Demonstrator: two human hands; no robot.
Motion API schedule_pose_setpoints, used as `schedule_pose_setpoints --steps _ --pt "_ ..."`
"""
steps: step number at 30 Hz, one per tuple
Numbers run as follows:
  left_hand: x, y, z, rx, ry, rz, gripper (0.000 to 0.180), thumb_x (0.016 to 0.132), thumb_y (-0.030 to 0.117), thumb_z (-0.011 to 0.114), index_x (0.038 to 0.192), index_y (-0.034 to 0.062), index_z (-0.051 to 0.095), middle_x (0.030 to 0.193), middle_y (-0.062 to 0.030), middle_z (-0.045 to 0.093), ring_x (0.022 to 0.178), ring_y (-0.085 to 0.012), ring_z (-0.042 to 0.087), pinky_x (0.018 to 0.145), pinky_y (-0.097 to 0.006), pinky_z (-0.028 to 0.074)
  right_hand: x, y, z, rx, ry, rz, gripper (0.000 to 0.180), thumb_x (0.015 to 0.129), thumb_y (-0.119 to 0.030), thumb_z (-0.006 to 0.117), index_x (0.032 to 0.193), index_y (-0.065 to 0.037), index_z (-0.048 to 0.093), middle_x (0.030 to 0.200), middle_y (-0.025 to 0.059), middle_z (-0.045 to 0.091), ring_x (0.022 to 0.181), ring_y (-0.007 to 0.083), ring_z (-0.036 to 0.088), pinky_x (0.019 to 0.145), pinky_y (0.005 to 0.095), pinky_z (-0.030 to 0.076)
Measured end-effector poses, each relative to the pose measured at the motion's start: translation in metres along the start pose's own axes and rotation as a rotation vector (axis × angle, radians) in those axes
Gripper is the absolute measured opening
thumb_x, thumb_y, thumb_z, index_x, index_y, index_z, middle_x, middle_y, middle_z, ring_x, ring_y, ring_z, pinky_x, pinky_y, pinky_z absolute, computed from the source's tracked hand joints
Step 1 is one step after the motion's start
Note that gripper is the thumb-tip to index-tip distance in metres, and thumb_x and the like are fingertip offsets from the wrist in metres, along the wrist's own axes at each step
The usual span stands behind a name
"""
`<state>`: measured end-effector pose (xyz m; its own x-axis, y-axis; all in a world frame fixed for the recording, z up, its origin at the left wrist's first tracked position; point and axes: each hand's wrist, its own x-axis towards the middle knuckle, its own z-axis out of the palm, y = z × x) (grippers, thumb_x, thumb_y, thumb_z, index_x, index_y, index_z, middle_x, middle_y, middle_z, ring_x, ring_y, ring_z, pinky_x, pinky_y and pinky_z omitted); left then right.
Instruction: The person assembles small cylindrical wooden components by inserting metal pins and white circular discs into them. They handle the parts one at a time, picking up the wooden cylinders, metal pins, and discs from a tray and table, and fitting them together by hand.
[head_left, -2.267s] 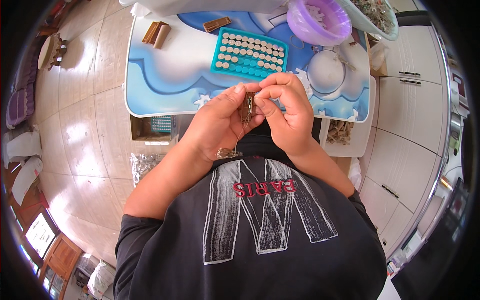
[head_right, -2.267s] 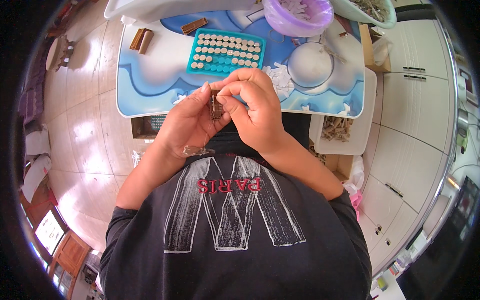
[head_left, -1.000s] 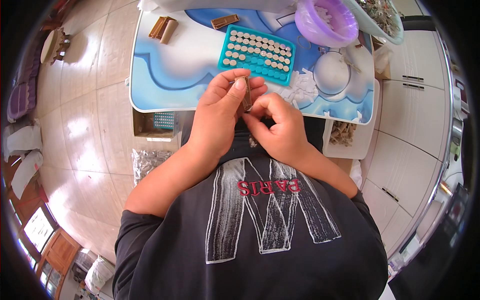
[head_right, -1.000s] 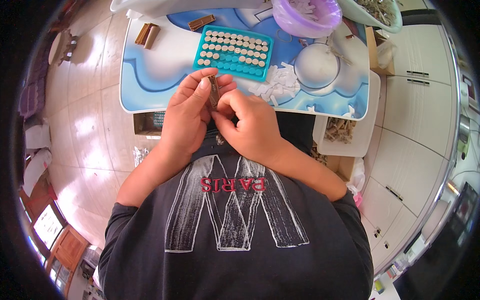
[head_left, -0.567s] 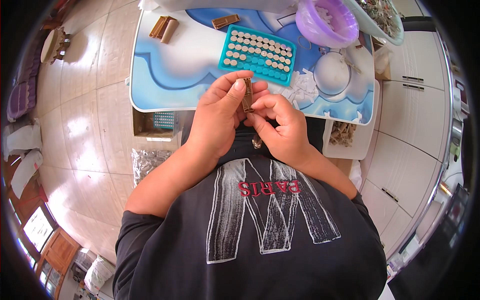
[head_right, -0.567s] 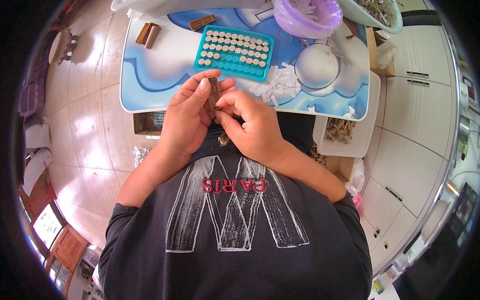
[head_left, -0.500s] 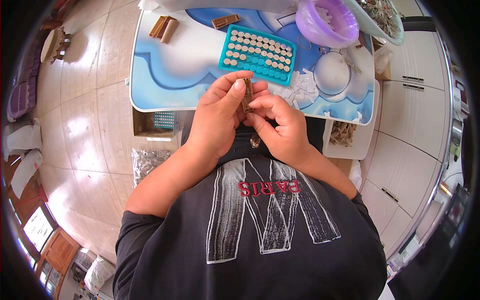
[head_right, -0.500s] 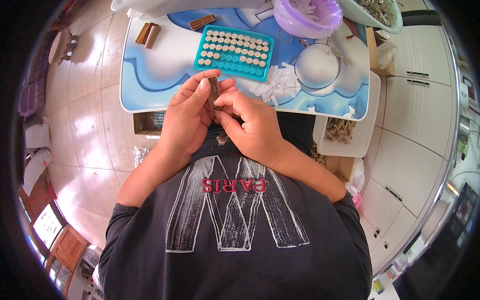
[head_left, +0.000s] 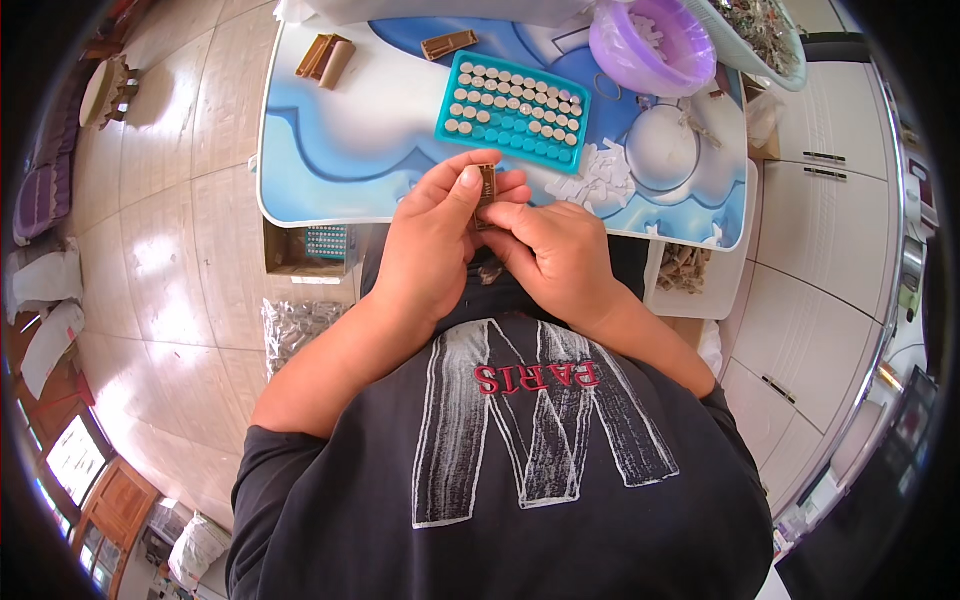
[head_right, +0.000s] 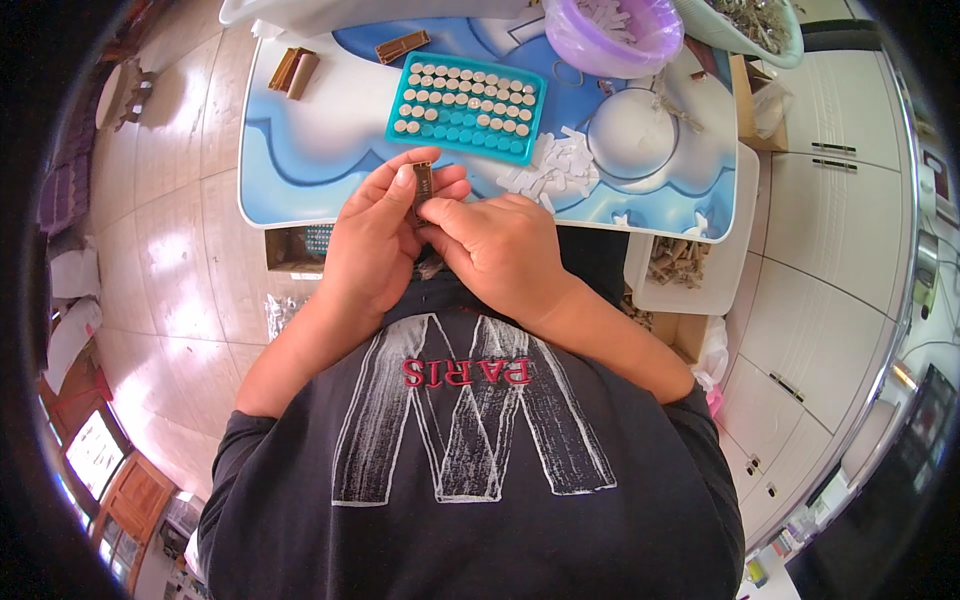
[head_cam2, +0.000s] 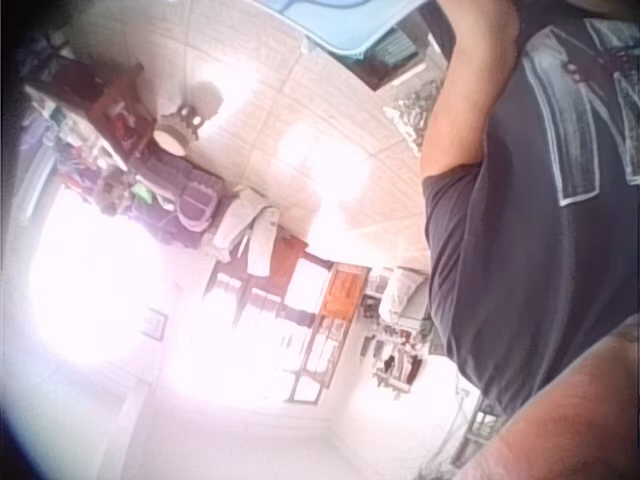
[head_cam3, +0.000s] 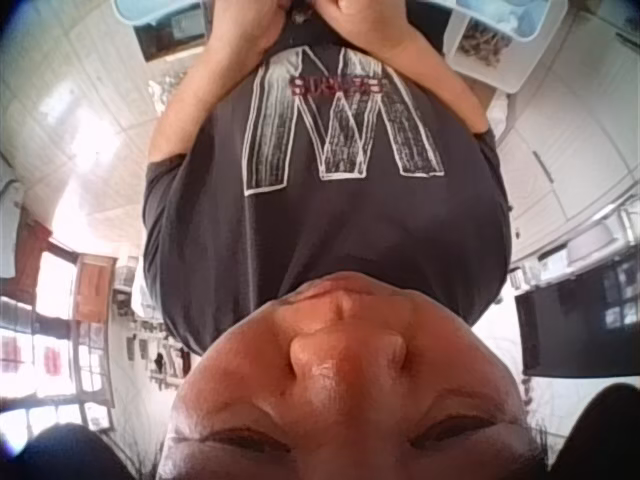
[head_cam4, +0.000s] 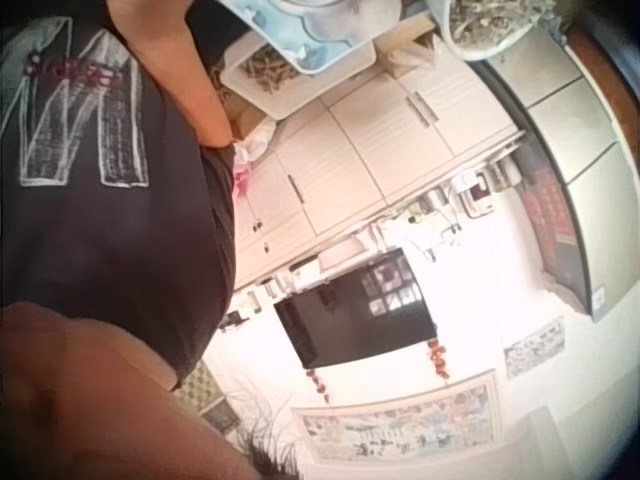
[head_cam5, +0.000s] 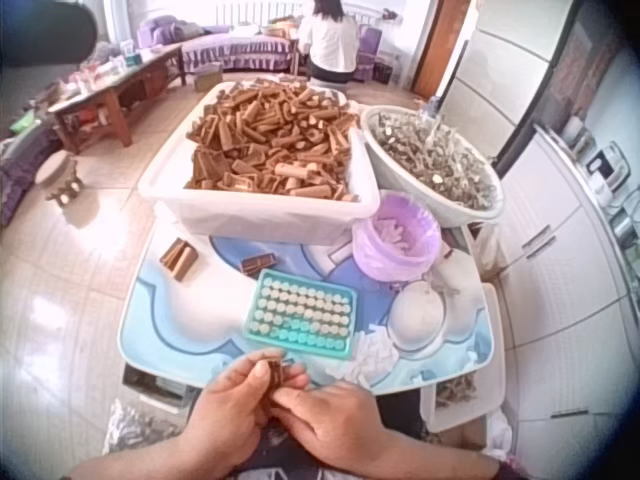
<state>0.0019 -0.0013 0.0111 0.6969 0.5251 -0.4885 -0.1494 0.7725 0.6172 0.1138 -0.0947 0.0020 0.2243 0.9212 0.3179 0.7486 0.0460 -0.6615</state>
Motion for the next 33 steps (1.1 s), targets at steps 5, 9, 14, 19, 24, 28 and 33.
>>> schedule_pose_setpoints --steps 5,9,14,19,24,28,33 --pt "-0.003 0.003 -0.004 -0.025 -0.032 -0.022 0.036 0.1 0.018 0.035 0.128 -0.0039 0.041 0.116 -0.0179 0.056 0.106 -0.0239 0.057 0.091 -0.036 0.048 0.003 0.001 -0.004 -0.02 -0.001 -0.051 0.018 0.074 -0.016 0.07 0.091 -0.012 0.065 0.065 0.0029 0.06 0.06 0.0218 0.058 0.055 0.0351 0.04" --pt "-0.004 0.006 -0.005 0.022 -0.024 -0.042 0.035 0.1 0.017 0.035 0.127 -0.0041 0.043 0.116 -0.0169 0.056 0.107 -0.0234 0.057 0.092 -0.037 0.047 0.006 0.002 -0.008 -0.072 0.047 -0.105 0.022 0.072 -0.015 0.071 0.094 -0.01 0.066 0.065 0.0023 0.058 0.059 0.0218 0.056 0.053 0.0355 0.04" --pt "0.0 0.001 -0.013 0.113 0.016 -0.013 0.034 0.1 0.018 0.038 0.125 -0.0042 0.045 0.114 -0.0158 0.057 0.107 -0.0235 0.058 0.093 -0.036 0.047 0.014 0.017 -0.018 -0.133 0.088 -0.082 0.02 0.072 -0.012 0.071 0.092 -0.009 0.068 0.067 0.0042 0.056 0.061 0.0227 0.056 0.052 0.0353 0.042" --pt "0.003 0.005 -0.014 0.096 0.058 0.036 0.033 0.099 0.017 0.04 0.123 -0.0045 0.046 0.111 -0.0147 0.057 0.105 -0.0247 0.059 0.095 -0.036 0.047 0.037 0.049 -0.019 -0.255 0.258 0.048 0.015 0.071 -0.01 0.071 0.085 -0.009 0.069 0.074 0.0039 0.057 0.067 0.0224 0.057 0.056 0.0334 0.045" --pt "0.006 0.01 -0.015 0.086 0.053 0.034 0.033 0.099 0.017 0.04 0.124 -0.0048 0.045 0.11 -0.0154 0.057 0.104 -0.0253 0.059 0.093 -0.036 0.048 0.043 0.059 -0.014 -0.361 0.223 -0.004 0.014 0.068 -0.011 0.073 0.081 -0.009 0.069 0.077 0.0025 0.056 0.069 0.0217 0.057 0.058 0.0334 0.046" --pt "0.009 0.012 -0.014 0.059 0.079 0.012 0.033 0.099 0.017 0.041 0.124 -0.0049 0.044 0.11 -0.0156 0.057 0.103 -0.0252 0.06 0.093 -0.036 0.048 0.046 0.062 -0.012 -0.378 0.216 -0.082 0.011 0.066 -0.01 0.073 0.075 -0.009 0.065 0.078 0.0026 0.056 0.07 0.0225 0.057 0.059 0.0338 0.046" --pt "0.01 0.012 -0.015 0.037 0.071 0.007 0.032 0.098 0.018 0.043 0.122 -0.0044 0.045 0.109 -0.0151 0.058 0.103 -0.0246 0.06 0.092 -0.036 0.049 0.051 0.06 -0.015 -0.385 0.174 -0.109 0.011 0.065 -0.009 0.072 0.072 -0.009 0.063 0.08 0.0027 0.056 0.074 0.0231 0.057 0.064 0.0355 0.045"
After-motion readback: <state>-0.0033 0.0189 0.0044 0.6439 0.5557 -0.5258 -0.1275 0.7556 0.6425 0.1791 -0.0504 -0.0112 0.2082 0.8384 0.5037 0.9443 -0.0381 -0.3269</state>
